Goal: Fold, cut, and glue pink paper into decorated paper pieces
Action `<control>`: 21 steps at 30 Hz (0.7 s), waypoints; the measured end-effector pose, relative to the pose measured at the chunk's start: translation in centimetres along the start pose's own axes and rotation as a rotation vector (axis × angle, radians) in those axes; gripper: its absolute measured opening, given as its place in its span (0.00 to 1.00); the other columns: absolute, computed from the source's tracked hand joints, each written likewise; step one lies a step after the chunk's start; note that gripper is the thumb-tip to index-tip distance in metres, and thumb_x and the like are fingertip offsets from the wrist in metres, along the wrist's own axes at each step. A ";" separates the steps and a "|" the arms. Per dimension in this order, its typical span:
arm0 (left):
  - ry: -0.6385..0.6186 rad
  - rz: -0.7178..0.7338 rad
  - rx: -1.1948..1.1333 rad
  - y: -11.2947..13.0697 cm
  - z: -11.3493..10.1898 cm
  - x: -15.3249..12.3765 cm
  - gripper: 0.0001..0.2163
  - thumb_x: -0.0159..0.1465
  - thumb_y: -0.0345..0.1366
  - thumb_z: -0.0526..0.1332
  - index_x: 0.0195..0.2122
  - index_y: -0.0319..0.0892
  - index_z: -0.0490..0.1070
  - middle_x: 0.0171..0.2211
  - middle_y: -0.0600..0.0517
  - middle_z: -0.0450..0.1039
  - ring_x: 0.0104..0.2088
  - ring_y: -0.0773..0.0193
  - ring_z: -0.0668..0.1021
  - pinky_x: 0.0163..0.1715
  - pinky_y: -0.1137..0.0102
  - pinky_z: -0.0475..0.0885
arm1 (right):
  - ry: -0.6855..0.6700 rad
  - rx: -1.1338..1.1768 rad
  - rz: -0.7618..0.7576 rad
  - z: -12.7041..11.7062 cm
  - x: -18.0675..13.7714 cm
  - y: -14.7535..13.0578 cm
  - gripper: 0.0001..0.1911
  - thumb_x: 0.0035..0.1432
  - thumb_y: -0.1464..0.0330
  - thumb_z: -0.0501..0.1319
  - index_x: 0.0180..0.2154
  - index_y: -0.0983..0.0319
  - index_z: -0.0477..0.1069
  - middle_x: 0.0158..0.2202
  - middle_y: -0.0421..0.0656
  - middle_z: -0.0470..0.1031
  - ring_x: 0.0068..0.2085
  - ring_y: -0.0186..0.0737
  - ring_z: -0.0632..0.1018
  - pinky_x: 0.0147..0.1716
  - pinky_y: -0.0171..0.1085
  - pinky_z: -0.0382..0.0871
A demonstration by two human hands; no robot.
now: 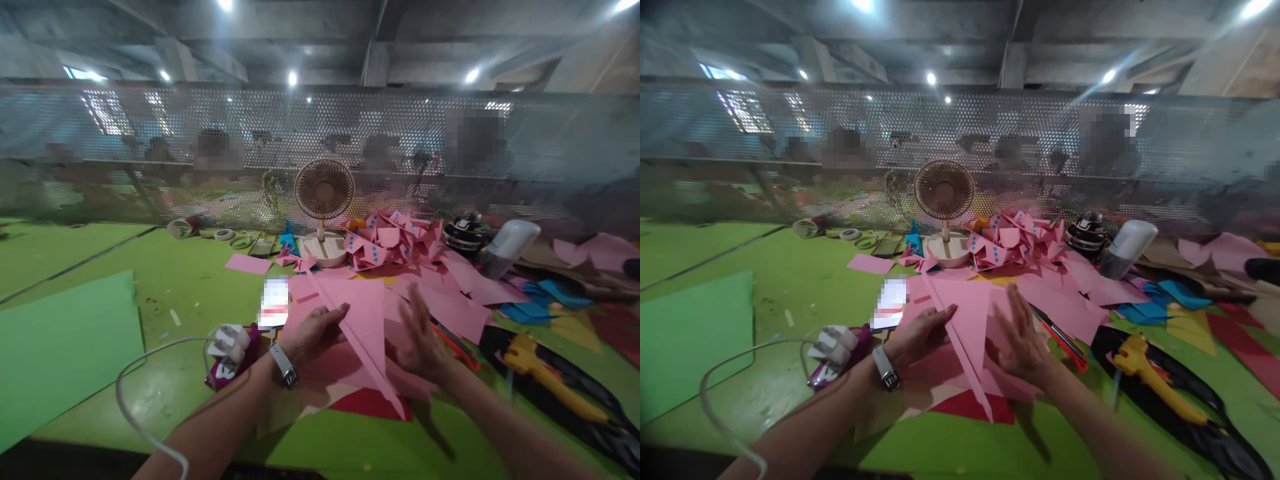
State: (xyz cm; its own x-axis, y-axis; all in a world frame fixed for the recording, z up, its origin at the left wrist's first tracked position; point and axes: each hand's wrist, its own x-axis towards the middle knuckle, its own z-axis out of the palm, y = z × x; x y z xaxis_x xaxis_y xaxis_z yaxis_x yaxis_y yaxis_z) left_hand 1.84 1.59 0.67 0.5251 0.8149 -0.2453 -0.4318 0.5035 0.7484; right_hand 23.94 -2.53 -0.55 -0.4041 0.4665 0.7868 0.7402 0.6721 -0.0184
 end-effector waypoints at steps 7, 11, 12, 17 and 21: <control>-0.100 -0.090 0.121 -0.7 -0.1 0.1 0.13 0.47 0.37 0.73 0.21 0.34 0.71 0.18 0.54 0.70 0.20 0.71 0.73 0.28 0.73 0.69 | -0.395 -0.140 -0.501 -0.3 0.1 -1.1 0.27 0.59 0.80 0.50 0.60 0.63 0.58 0.63 0.46 0.57 0.65 0.44 0.55 0.60 0.50 0.57; -0.027 -0.080 0.061 -0.8 -0.1 0.3 0.11 0.49 0.37 0.72 0.25 0.35 0.73 0.22 0.53 0.74 0.23 0.71 0.74 0.29 0.74 0.69 | -0.381 -0.083 -0.505 -0.2 0.0 -1.4 0.23 0.60 0.79 0.50 0.57 0.66 0.62 0.57 0.49 0.68 0.61 0.43 0.63 0.57 0.48 0.62; -0.014 -0.070 0.045 -0.8 -0.1 0.3 0.11 0.50 0.36 0.72 0.25 0.35 0.73 0.23 0.53 0.74 0.24 0.71 0.74 0.30 0.74 0.70 | -0.371 -0.076 -0.513 -0.1 -0.1 -1.4 0.23 0.60 0.79 0.51 0.56 0.66 0.63 0.56 0.50 0.69 0.60 0.43 0.64 0.56 0.48 0.63; -0.106 -0.096 0.047 -0.8 -0.3 0.2 0.10 0.51 0.35 0.71 0.28 0.34 0.73 0.23 0.53 0.74 0.23 0.71 0.75 0.28 0.75 0.69 | -0.410 -0.093 -0.520 0.4 -0.5 -1.4 0.24 0.59 0.78 0.52 0.57 0.65 0.62 0.57 0.51 0.67 0.59 0.45 0.65 0.56 0.49 0.63; -0.163 -0.097 0.069 -1.4 -0.4 0.4 0.11 0.52 0.36 0.71 0.29 0.34 0.73 0.24 0.51 0.74 0.25 0.69 0.76 0.30 0.74 0.70 | -0.404 -0.074 -0.526 0.7 -0.7 -1.4 0.24 0.58 0.80 0.52 0.56 0.67 0.64 0.55 0.50 0.69 0.57 0.43 0.68 0.57 0.49 0.62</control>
State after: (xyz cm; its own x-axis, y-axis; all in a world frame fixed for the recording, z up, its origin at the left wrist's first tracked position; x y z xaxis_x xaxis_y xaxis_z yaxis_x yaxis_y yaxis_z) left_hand 2.35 1.31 -0.69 0.6756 0.7038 -0.2197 -0.3249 0.5517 0.7682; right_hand 22.80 -3.45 -1.48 -0.8806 0.2756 0.3856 0.4183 0.8345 0.3587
